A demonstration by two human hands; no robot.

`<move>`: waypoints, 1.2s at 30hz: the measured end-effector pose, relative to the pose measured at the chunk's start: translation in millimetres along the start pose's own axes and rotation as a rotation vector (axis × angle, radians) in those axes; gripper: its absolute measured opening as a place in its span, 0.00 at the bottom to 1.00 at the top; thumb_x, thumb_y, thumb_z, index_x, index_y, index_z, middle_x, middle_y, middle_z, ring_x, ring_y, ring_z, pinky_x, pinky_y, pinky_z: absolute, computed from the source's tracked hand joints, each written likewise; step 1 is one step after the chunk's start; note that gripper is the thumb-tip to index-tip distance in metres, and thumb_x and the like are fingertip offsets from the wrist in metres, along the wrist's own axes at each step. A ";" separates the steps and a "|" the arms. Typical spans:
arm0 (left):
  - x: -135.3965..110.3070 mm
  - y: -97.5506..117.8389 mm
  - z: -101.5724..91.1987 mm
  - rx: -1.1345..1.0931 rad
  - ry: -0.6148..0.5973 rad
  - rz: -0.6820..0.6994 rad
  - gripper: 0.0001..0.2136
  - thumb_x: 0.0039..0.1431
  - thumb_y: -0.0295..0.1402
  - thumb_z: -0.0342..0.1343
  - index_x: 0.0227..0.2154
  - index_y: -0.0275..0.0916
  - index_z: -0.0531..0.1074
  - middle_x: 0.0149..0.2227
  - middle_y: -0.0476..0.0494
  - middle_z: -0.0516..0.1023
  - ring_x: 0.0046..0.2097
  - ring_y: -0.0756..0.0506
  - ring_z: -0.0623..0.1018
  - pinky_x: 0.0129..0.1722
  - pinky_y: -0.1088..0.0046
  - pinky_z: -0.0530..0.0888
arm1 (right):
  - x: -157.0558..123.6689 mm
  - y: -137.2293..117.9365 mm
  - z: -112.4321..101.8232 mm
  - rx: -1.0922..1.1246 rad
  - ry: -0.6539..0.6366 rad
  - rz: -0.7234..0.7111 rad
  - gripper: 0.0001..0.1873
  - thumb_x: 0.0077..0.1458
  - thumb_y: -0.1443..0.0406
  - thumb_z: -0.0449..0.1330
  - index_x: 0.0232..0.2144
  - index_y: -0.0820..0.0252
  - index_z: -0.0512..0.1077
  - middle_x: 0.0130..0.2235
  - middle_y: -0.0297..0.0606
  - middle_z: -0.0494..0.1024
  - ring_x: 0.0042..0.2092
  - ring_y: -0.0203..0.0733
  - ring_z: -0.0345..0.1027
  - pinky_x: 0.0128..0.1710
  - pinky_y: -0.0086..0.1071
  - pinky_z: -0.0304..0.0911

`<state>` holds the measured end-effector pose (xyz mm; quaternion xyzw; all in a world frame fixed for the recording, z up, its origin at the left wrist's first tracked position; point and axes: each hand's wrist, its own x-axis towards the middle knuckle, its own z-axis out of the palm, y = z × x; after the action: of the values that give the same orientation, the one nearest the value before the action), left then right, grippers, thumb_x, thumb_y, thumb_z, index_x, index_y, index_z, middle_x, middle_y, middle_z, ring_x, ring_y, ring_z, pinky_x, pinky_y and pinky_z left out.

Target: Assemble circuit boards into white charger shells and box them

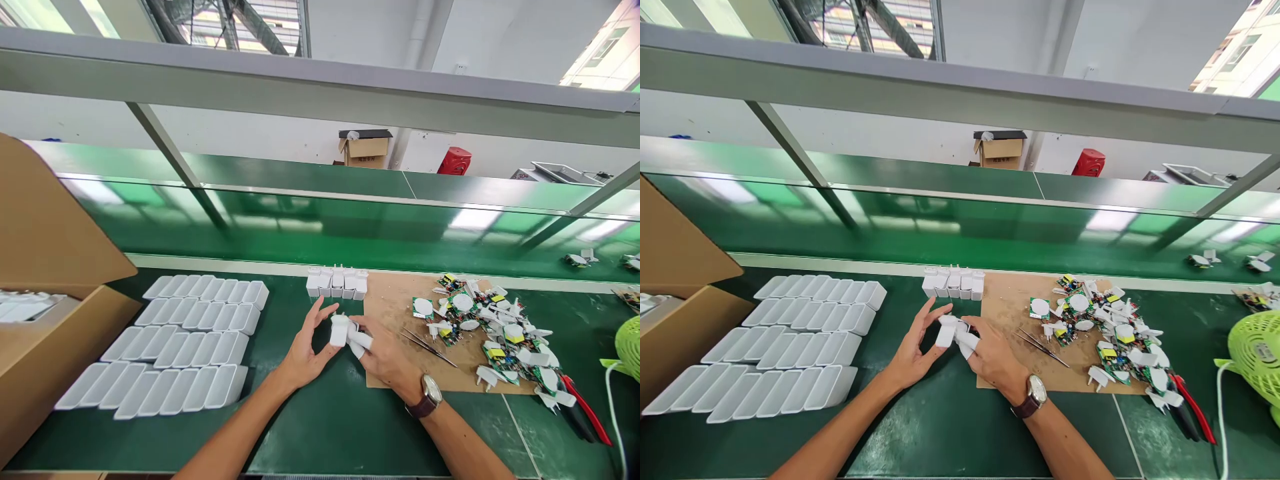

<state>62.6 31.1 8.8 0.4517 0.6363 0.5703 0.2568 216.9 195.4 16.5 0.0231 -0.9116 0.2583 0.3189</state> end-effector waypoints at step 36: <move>1.9 -4.4 6.9 0.126 0.125 0.042 0.28 0.69 0.37 0.55 0.68 0.43 0.54 0.55 0.37 0.79 0.56 0.41 0.80 0.58 0.58 0.76 | 3.7 -8.1 1.4 0.004 -0.001 0.160 0.26 0.67 0.68 0.57 0.65 0.51 0.62 0.52 0.45 0.77 0.49 0.49 0.76 0.47 0.42 0.77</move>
<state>66.3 36.4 3.4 0.4438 0.6760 0.5615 0.1754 214.8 188.1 21.5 -0.0491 -0.9101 0.2850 0.2968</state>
